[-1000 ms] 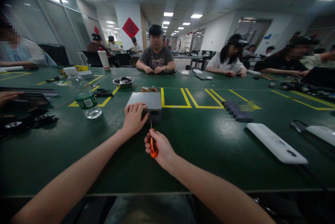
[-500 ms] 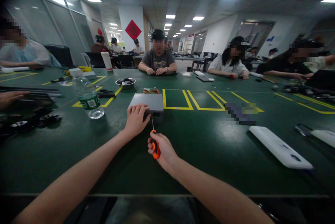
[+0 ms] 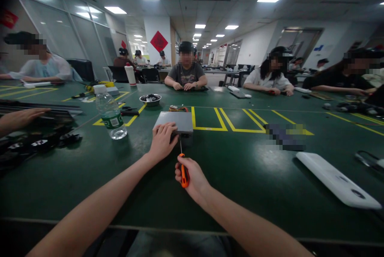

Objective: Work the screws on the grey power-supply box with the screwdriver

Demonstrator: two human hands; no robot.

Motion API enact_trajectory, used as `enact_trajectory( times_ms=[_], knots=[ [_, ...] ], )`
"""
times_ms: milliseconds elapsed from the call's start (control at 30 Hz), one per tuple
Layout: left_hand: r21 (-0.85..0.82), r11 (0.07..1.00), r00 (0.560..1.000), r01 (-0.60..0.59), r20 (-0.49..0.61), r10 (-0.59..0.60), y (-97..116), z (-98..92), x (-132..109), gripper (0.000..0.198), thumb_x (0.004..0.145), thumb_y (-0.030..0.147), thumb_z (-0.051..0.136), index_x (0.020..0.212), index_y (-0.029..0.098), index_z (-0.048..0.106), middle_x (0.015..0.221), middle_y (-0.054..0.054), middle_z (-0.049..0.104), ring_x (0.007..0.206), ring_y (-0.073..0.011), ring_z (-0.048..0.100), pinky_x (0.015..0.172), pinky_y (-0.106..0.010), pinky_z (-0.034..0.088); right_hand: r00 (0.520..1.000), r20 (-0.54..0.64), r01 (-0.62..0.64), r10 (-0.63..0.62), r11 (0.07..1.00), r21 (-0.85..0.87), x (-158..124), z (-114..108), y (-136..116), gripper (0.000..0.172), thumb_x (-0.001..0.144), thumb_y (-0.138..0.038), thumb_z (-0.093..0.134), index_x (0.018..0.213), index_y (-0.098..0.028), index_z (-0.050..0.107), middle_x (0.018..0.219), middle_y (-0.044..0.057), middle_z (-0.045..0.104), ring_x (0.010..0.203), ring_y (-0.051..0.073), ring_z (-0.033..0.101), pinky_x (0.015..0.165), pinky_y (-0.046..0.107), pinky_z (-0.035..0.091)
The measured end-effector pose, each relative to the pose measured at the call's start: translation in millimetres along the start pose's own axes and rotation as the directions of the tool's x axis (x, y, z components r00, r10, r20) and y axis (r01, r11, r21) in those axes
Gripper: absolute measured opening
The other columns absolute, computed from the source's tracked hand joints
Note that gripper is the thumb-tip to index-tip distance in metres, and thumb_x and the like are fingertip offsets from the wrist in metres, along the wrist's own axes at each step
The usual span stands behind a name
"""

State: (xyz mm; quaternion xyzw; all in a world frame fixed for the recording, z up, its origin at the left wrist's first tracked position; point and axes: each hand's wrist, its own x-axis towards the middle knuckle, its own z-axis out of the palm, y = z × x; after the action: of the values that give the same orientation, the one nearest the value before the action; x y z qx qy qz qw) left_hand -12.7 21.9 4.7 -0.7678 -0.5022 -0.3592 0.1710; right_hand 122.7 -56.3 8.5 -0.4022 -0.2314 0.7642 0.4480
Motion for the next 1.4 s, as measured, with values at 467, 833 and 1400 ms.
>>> enact_trajectory(
  times_ms=[467, 833, 1400],
  knots=[
    [0.002, 1.0, 1.0, 0.008, 0.012, -0.008, -0.1, 1.8, 0.0, 0.022, 0.083, 0.026, 0.048, 0.105, 0.021, 0.051, 0.122, -0.006, 0.054, 0.117, -0.0226, 0.043, 0.098, -0.041, 0.026, 0.999, 0.002, -0.054, 0.054, 0.998, 0.014, -0.6, 0.6, -1.3, 0.023, 0.09, -0.026, 0.039, 0.079, -0.012, 0.054, 0.059, 0.001, 0.052, 0.044, 0.006, 0.044, 0.04, 0.016, 0.032],
    [0.013, 1.0, 1.0, 0.016, 0.019, -0.016, 0.2, 1.9, 1.1, 0.022, 0.083, 0.026, 0.047, 0.104, 0.021, 0.051, 0.123, -0.006, 0.054, 0.116, -0.0232, 0.043, 0.098, -0.042, 0.025, 0.999, 0.011, -0.034, 0.034, 0.999, 0.028, -4.0, 1.8, -1.5, 0.019, 0.088, -0.023, 0.044, 0.073, -0.014, 0.051, 0.062, 0.001, 0.054, 0.044, 0.005, 0.045, 0.041, 0.015, 0.035],
    [-0.001, 1.0, 1.0, 0.01, 0.012, -0.01, 0.0, 2.4, 0.6, 0.021, 0.083, 0.026, 0.047, 0.103, 0.021, 0.052, 0.121, -0.006, 0.054, 0.116, -0.0228, 0.043, 0.097, -0.041, 0.025, 0.998, 0.038, -0.049, 0.048, 0.998, 0.051, -3.1, -0.4, -0.7, 0.021, 0.088, -0.024, 0.044, 0.075, -0.011, 0.054, 0.061, 0.001, 0.052, 0.044, 0.005, 0.044, 0.04, 0.014, 0.034]
  ],
)
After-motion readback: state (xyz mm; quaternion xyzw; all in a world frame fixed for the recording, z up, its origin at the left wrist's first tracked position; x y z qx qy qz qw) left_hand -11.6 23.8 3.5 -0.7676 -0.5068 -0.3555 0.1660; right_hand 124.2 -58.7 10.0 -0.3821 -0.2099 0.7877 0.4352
